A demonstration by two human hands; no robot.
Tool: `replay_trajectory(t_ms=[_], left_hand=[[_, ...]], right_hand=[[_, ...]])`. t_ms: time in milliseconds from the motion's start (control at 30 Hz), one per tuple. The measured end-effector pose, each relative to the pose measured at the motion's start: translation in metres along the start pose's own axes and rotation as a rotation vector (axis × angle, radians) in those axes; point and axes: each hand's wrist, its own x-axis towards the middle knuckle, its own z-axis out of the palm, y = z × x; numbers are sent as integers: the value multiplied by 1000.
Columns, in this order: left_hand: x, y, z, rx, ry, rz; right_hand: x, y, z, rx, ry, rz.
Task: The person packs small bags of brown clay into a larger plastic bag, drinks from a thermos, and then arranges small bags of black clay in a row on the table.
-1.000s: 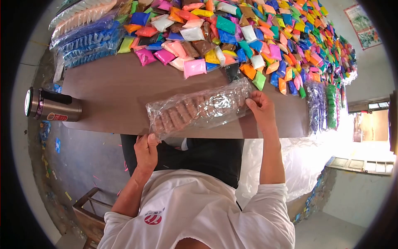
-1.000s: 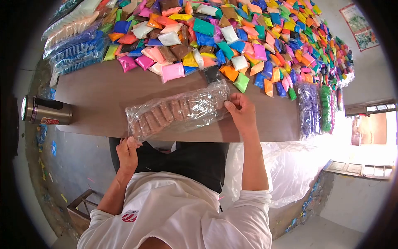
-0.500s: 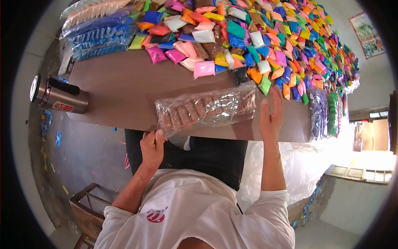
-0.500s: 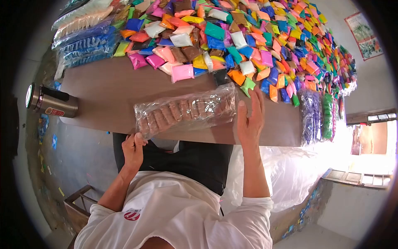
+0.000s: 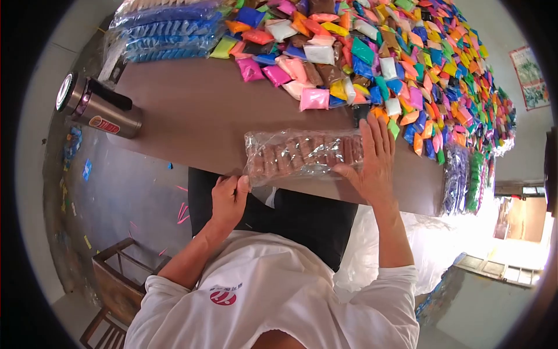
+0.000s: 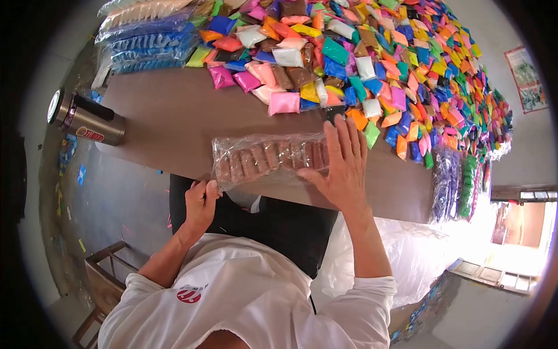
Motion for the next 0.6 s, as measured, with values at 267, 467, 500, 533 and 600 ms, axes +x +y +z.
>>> replay_trajectory(t_ms=[267, 467, 500, 533, 600], left_hand=[[7, 4, -11, 57, -87, 3], [16, 18, -44, -27, -49, -158], [21, 26, -51, -27, -29, -139], [28, 33, -58, -25, -7, -119], [42, 47, -71, 82, -74, -136]], right_hand=[[27, -7, 26, 129, -301, -279], [27, -8, 30, 94, -237, -283], [27, -9, 31, 80, -237, -275], [28, -10, 31, 67, -237, -267], [34, -14, 26, 147, -314, -174]])
